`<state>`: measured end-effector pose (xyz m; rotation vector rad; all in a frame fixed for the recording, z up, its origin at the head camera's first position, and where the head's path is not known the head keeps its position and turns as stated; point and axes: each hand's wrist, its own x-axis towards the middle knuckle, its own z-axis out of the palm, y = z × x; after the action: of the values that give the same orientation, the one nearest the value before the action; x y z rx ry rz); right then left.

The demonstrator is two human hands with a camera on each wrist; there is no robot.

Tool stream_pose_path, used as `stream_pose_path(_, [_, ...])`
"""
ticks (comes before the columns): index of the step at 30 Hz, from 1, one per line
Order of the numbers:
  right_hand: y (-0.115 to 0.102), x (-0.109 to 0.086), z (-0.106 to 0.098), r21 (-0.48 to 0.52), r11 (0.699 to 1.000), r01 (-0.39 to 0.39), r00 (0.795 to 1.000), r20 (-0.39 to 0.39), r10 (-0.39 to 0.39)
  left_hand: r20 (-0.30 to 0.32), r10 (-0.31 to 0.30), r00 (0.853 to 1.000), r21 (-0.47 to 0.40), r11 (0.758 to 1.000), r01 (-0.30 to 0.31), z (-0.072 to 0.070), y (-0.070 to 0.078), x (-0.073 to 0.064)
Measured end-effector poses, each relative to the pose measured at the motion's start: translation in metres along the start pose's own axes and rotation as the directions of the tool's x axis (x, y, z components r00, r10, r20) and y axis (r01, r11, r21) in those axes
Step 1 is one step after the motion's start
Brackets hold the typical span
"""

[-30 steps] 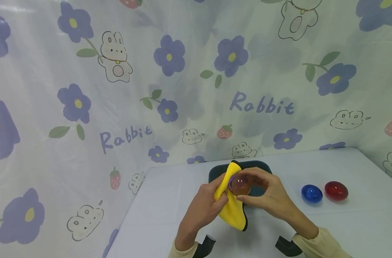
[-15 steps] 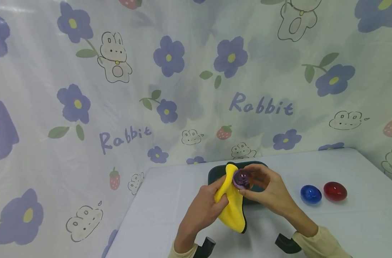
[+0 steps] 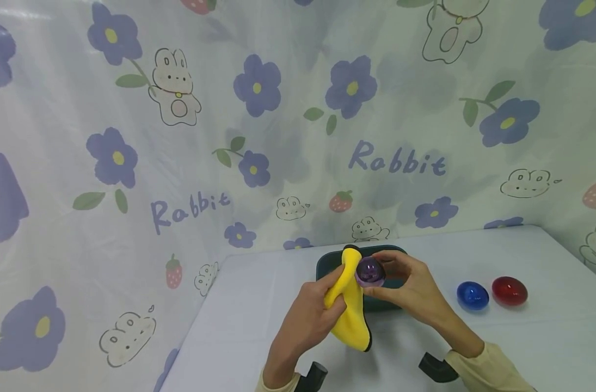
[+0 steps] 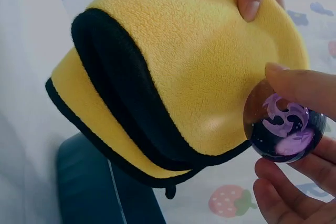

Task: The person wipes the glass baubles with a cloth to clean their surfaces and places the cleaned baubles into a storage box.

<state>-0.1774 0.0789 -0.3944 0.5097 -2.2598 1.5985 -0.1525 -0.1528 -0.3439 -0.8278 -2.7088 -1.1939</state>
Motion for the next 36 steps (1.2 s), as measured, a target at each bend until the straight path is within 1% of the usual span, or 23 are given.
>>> stream_pose_path(5, [0.000, 0.000, 0.000, 0.009, 0.999, -0.039, 0.999, 0.028, 0.039, -0.022, -0.024, 0.999, -0.008, 1.000, 0.024, 0.001, 0.003, -0.001])
stream_pose_path(8, [0.000, 0.000, 0.001, 0.012, 0.998, -0.059, 0.997, 0.048, 0.058, -0.038, -0.026, 0.999, -0.002, 1.000, 0.026, 0.002, 0.004, -0.001])
stream_pose_path(11, [-0.001, 0.000, 0.002, 0.014, 0.998, -0.059, 0.996, 0.068, 0.058, -0.054, -0.015, 0.998, 0.015, 1.000, 0.016, 0.002, 0.004, -0.002])
stream_pose_path(17, [-0.003, -0.003, 0.005, -0.004, 1.000, -0.023, 0.995, 0.102, 0.023, -0.084, 0.035, 0.996, 0.047, 0.998, -0.031, 0.003, 0.003, -0.002])
stream_pose_path(22, [-0.006, -0.004, 0.009, -0.008, 1.000, -0.009, 0.994, 0.108, 0.009, -0.097, 0.066, 0.993, 0.069, 0.996, -0.059, 0.005, 0.001, -0.001])
stream_pose_path(26, [-0.008, -0.005, 0.010, -0.015, 1.000, 0.014, 0.994, 0.106, -0.013, -0.093, 0.085, 0.992, 0.097, 0.992, -0.075, 0.005, 0.001, -0.001])
stream_pose_path(31, [-0.010, -0.008, 0.011, -0.012, 0.999, 0.040, 0.993, 0.111, -0.039, -0.068, 0.103, 0.992, 0.129, 0.987, -0.094, 0.004, -0.001, 0.001])
stream_pose_path(36, [-0.013, -0.011, 0.011, 0.005, 0.998, 0.065, 0.991, 0.118, -0.066, -0.037, 0.104, 0.994, 0.097, 0.990, -0.100, 0.004, -0.009, 0.004])
